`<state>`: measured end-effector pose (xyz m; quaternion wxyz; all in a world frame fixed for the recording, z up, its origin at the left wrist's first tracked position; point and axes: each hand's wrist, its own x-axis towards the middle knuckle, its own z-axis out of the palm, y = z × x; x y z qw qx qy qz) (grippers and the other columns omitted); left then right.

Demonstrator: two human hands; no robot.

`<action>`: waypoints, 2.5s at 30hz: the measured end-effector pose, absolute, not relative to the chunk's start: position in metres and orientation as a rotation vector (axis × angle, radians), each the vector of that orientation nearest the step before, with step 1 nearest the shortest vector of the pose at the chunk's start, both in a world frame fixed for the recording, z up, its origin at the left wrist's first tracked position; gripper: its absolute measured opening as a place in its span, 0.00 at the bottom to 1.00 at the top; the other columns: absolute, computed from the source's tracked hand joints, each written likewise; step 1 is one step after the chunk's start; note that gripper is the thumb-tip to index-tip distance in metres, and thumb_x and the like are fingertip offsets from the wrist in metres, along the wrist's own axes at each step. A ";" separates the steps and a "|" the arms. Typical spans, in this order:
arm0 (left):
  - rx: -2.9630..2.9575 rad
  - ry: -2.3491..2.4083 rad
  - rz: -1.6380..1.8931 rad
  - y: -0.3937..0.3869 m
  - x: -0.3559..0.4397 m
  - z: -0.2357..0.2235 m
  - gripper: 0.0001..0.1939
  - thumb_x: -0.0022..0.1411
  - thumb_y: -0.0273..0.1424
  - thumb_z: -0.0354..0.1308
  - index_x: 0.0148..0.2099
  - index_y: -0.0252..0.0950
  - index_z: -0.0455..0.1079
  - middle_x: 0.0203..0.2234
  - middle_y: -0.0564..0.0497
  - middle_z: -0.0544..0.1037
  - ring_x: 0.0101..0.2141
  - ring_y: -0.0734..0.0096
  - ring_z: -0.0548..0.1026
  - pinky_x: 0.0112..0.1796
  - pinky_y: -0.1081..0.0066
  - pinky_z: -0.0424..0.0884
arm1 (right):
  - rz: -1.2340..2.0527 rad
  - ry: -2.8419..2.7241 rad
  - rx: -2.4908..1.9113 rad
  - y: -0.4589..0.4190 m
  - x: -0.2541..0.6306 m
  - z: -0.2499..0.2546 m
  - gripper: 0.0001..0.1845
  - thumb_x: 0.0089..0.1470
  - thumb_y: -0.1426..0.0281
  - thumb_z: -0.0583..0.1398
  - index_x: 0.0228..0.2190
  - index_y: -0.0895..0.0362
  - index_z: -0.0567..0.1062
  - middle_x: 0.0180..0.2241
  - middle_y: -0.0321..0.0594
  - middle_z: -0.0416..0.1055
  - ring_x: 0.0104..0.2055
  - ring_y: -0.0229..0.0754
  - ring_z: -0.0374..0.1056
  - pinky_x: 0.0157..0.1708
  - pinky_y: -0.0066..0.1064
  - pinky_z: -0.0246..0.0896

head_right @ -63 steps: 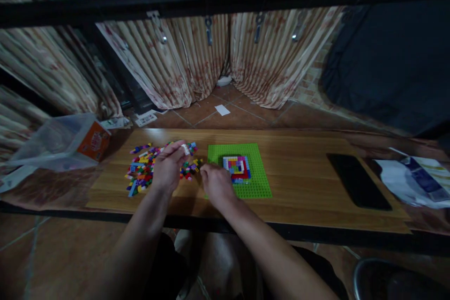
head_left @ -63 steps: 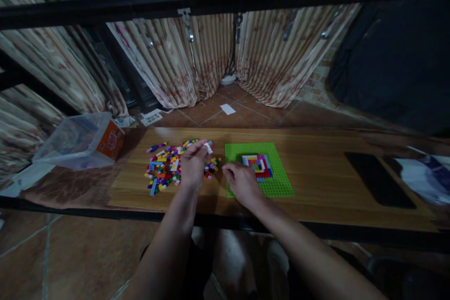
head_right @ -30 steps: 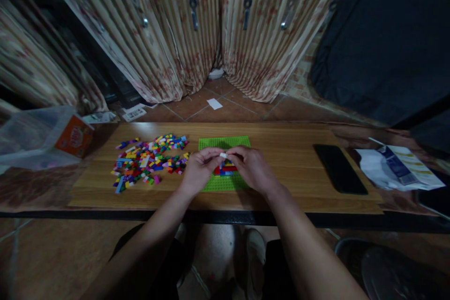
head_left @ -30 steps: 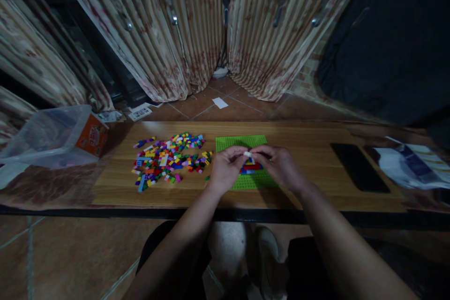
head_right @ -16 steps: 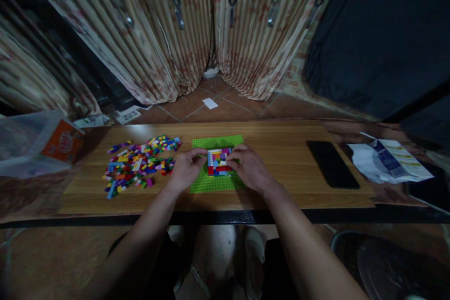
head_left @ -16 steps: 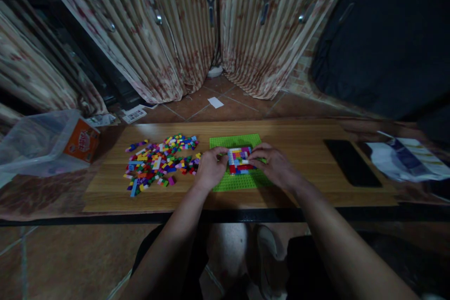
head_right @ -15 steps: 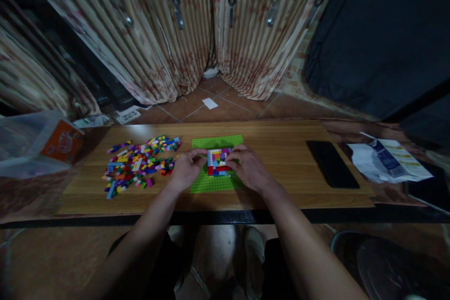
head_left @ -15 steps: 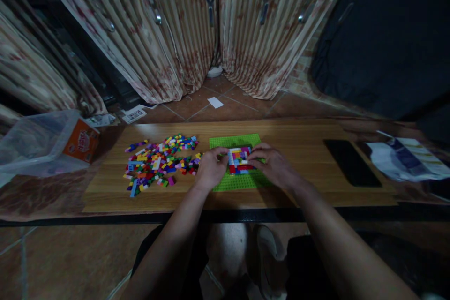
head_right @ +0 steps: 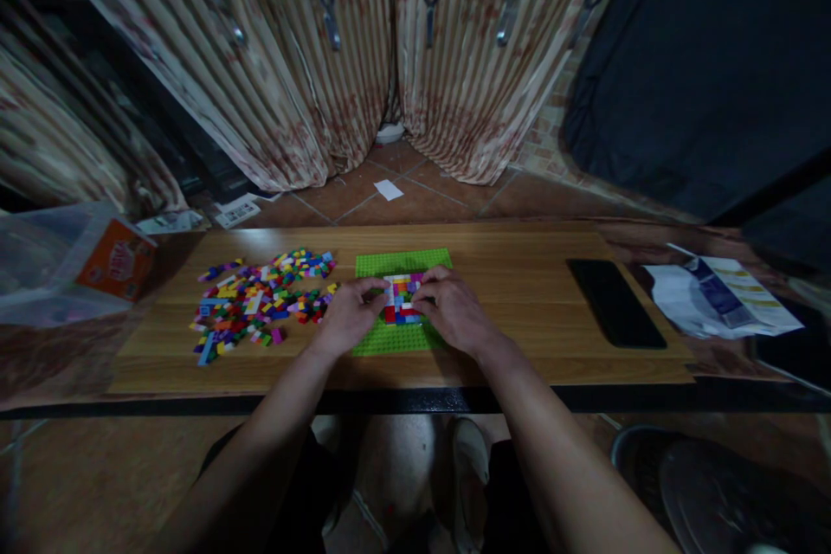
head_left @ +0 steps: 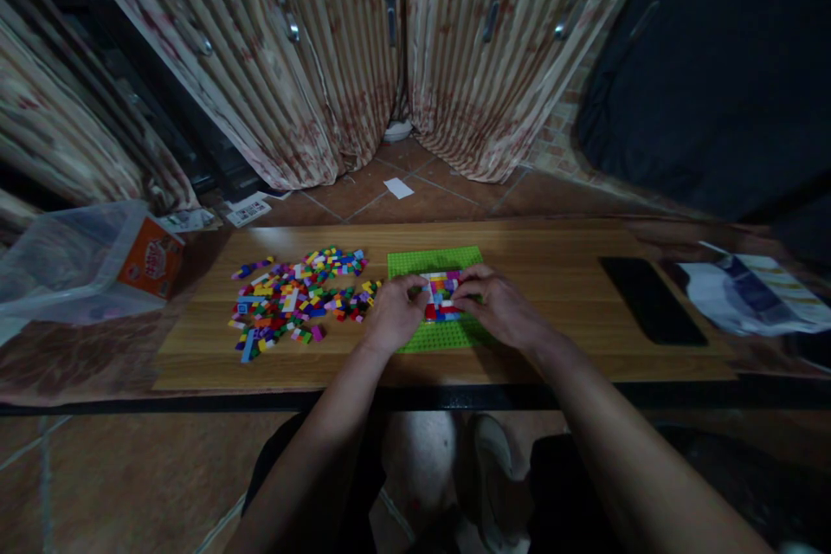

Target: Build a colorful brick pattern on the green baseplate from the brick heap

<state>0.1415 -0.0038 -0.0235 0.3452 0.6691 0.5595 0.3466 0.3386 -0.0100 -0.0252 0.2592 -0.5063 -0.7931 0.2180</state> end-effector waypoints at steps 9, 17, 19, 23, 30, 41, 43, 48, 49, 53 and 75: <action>1.770 1.642 0.846 -0.011 0.157 -0.027 0.17 0.54 0.32 0.61 0.47 0.36 0.72 0.39 0.45 0.77 0.33 0.65 0.75 0.38 0.66 0.70 | 0.523 -2.162 -1.394 -0.010 0.336 -0.026 0.09 0.52 0.75 0.61 0.28 0.52 0.81 0.41 0.41 0.69 0.44 0.43 0.67 0.48 0.40 0.62; 1.784 1.614 0.849 -0.009 0.155 -0.028 0.16 0.56 0.32 0.59 0.48 0.36 0.71 0.40 0.43 0.76 0.33 0.64 0.74 0.40 0.64 0.70 | 0.486 -2.001 -1.509 -0.009 0.346 -0.022 0.12 0.57 0.71 0.56 0.34 0.52 0.81 0.42 0.42 0.71 0.44 0.43 0.69 0.48 0.38 0.63; 1.771 1.618 0.841 -0.009 0.154 -0.026 0.16 0.57 0.31 0.58 0.48 0.35 0.71 0.40 0.43 0.76 0.33 0.64 0.74 0.40 0.64 0.70 | 0.442 -1.952 -1.569 -0.008 0.350 -0.021 0.13 0.57 0.71 0.55 0.34 0.53 0.81 0.40 0.43 0.73 0.43 0.44 0.69 0.47 0.38 0.63; 1.768 1.639 0.807 -0.009 0.154 -0.024 0.20 0.54 0.29 0.59 0.50 0.35 0.71 0.42 0.42 0.75 0.34 0.63 0.75 0.41 0.64 0.70 | 0.419 -1.937 -1.626 -0.007 0.352 -0.022 0.13 0.56 0.72 0.55 0.32 0.54 0.80 0.37 0.43 0.75 0.40 0.44 0.70 0.43 0.36 0.63; 1.773 1.635 0.833 -0.009 0.159 -0.032 0.24 0.51 0.28 0.60 0.53 0.36 0.70 0.45 0.42 0.73 0.36 0.61 0.75 0.43 0.63 0.70 | 0.516 -1.937 -1.832 -0.011 0.343 -0.019 0.10 0.54 0.72 0.57 0.32 0.54 0.80 0.33 0.41 0.78 0.34 0.45 0.72 0.37 0.35 0.63; 1.844 1.736 0.708 -0.015 0.164 -0.022 0.24 0.55 0.30 0.58 0.55 0.35 0.67 0.48 0.44 0.72 0.41 0.64 0.75 0.47 0.65 0.70 | 0.605 -1.928 -1.880 -0.012 0.338 -0.016 0.11 0.55 0.66 0.58 0.34 0.56 0.79 0.32 0.41 0.78 0.31 0.41 0.70 0.34 0.31 0.60; 1.840 1.734 0.701 -0.015 0.164 -0.021 0.24 0.55 0.30 0.58 0.56 0.35 0.66 0.48 0.43 0.72 0.41 0.64 0.75 0.47 0.66 0.70 | 0.602 -1.912 -1.897 -0.012 0.337 -0.016 0.11 0.55 0.65 0.58 0.34 0.56 0.79 0.31 0.41 0.78 0.31 0.41 0.70 0.33 0.31 0.60; 1.831 1.698 0.705 -0.012 0.159 -0.020 0.21 0.58 0.29 0.55 0.55 0.34 0.67 0.47 0.44 0.74 0.43 0.64 0.75 0.49 0.65 0.70 | 0.592 -1.904 -1.903 -0.013 0.336 -0.017 0.12 0.55 0.64 0.59 0.35 0.56 0.79 0.31 0.42 0.77 0.32 0.42 0.71 0.34 0.32 0.60; 1.826 1.690 0.710 -0.011 0.158 -0.019 0.21 0.58 0.28 0.54 0.55 0.34 0.68 0.47 0.44 0.74 0.44 0.64 0.75 0.49 0.65 0.69 | 0.592 -1.904 -1.907 -0.013 0.335 -0.017 0.12 0.55 0.64 0.59 0.35 0.56 0.79 0.31 0.42 0.77 0.33 0.43 0.71 0.34 0.32 0.60; 1.817 1.695 0.728 -0.010 0.157 -0.019 0.20 0.60 0.27 0.53 0.54 0.33 0.68 0.48 0.43 0.74 0.48 0.62 0.74 0.52 0.64 0.67 | 0.562 -1.902 -1.945 -0.012 0.334 -0.019 0.13 0.55 0.62 0.59 0.36 0.57 0.79 0.33 0.43 0.78 0.33 0.43 0.71 0.33 0.32 0.59; 1.652 1.752 0.805 -0.009 0.172 -0.024 0.28 0.51 0.31 0.63 0.55 0.32 0.68 0.47 0.42 0.74 0.43 0.63 0.75 0.48 0.65 0.70 | 0.561 -1.919 -2.009 -0.013 0.326 -0.027 0.13 0.56 0.64 0.57 0.37 0.60 0.77 0.33 0.45 0.77 0.34 0.44 0.71 0.32 0.32 0.58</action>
